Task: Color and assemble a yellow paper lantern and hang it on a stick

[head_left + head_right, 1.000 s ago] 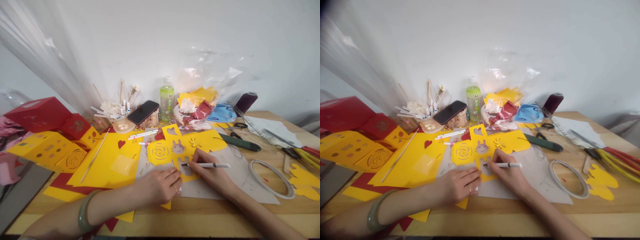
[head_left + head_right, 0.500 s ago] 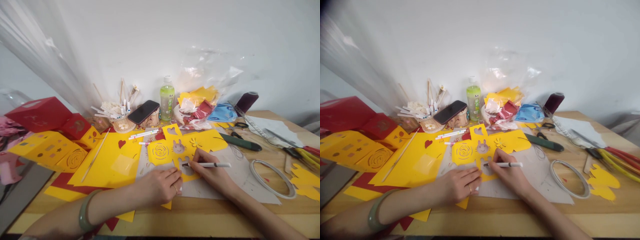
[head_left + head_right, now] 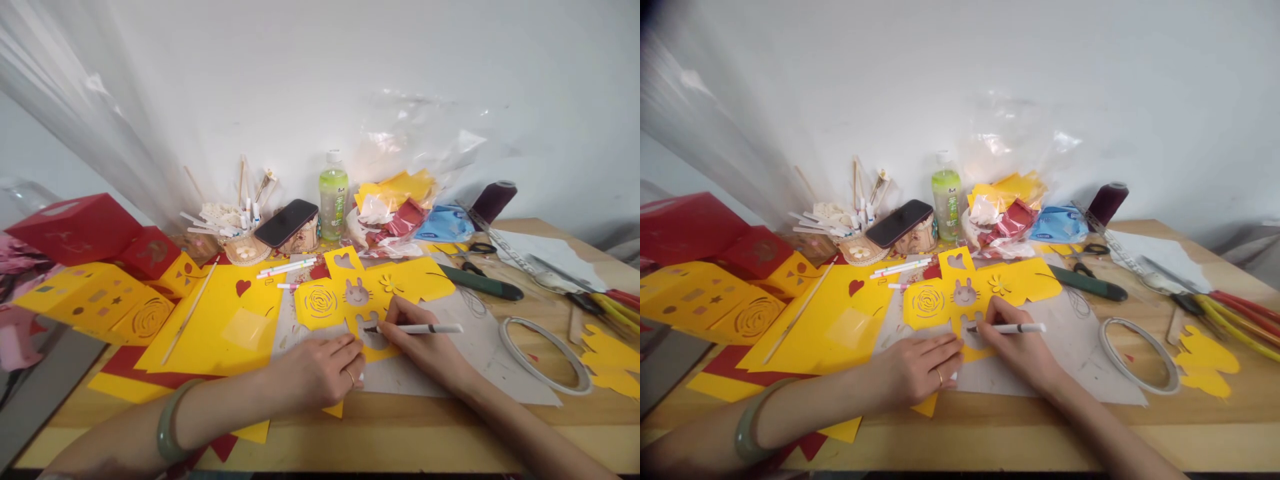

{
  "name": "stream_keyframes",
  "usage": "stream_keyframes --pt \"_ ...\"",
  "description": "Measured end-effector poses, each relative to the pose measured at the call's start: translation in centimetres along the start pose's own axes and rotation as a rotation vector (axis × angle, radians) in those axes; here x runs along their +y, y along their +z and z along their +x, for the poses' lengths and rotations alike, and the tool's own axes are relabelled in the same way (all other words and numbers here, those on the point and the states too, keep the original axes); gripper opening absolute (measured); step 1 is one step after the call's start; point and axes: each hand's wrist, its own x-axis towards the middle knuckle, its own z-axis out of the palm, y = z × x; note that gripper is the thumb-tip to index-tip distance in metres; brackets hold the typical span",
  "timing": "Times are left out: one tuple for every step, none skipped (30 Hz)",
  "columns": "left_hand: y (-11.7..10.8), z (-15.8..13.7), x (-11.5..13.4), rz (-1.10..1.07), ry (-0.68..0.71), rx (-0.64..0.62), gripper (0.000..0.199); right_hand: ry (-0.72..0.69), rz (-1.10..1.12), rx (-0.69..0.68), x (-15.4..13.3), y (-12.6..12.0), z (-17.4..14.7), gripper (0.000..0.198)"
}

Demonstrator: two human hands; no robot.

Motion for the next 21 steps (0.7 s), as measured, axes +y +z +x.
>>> stream_keyframes --pt "0.02 -0.02 -0.01 0.000 0.004 -0.004 0.026 -0.001 0.000 0.003 0.06 0.01 -0.01 0.022" --pt "0.04 -0.05 -0.01 0.002 0.009 -0.013 0.027 -0.001 0.001 0.006 0.12 0.02 -0.01 0.022" --pt "0.07 -0.07 -0.01 0.005 0.013 -0.023 0.027 -0.002 0.001 0.009 0.19 0.04 -0.01 0.022" --pt "0.09 -0.10 0.00 0.009 0.017 -0.030 0.026 -0.001 -0.001 0.008 0.24 0.06 -0.01 0.022" --pt "0.11 -0.11 0.01 0.011 0.017 -0.033 0.026 -0.001 -0.002 0.007 0.28 0.07 -0.01 0.021" --pt "0.12 -0.13 0.03 0.013 0.015 -0.033 0.026 -0.001 -0.004 0.005 0.31 0.08 0.00 0.021" --pt "0.11 -0.13 0.05 0.013 0.012 -0.030 0.026 -0.001 -0.005 0.004 0.32 0.08 0.00 0.021" --pt "0.10 -0.13 0.07 0.012 0.009 -0.028 0.026 -0.001 -0.006 0.005 0.32 0.07 0.00 0.021" --pt "0.08 -0.12 0.08 0.011 0.008 -0.027 0.026 -0.001 -0.007 0.007 0.32 0.05 0.00 0.021" --pt "0.06 -0.11 0.08 0.010 0.007 -0.025 0.026 -0.002 -0.007 0.011 0.32 0.03 -0.01 0.021" --pt "0.03 -0.09 0.08 0.009 0.006 -0.024 0.026 -0.002 -0.007 0.015 0.32 0.02 -0.01 0.022" --pt "0.02 -0.07 0.07 0.009 0.006 -0.022 0.026 -0.002 -0.007 0.017 0.33 0.00 -0.02 0.022" --pt "0.00 -0.06 0.05 0.009 0.007 -0.020 0.027 -0.001 -0.008 0.019 0.34 0.00 -0.02 0.022" --pt "-0.01 -0.04 0.03 0.010 0.008 -0.021 0.027 -0.001 -0.008 0.019 0.36 0.00 -0.02 0.021" --pt "-0.02 -0.03 0.01 0.011 0.011 -0.023 0.027 -0.002 -0.009 0.018 0.37 0.00 -0.02 0.021" --pt "-0.04 -0.02 0.00 0.013 0.013 -0.027 0.027 -0.002 -0.008 0.015 0.37 0.00 -0.01 0.021" --pt "-0.05 0.00 -0.01 0.013 0.015 -0.031 0.027 -0.004 -0.007 0.013 0.37 0.01 -0.01 0.021" --pt "-0.08 0.01 -0.01 0.013 0.014 -0.032 0.027 -0.005 -0.005 0.009 0.36 0.01 0.00 0.021" --pt "-0.10 0.03 -0.01 0.011 0.012 -0.033 0.027 -0.006 -0.002 0.007 0.35 0.01 0.00 0.022" --pt "-0.12 0.05 -0.01 0.008 0.010 -0.032 0.026 -0.006 0.001 0.007 0.34 0.02 0.01 0.022" --pt "-0.14 0.06 -0.01 0.005 0.008 -0.031 0.026 -0.006 0.004 0.009 0.34 0.04 0.02 0.022"
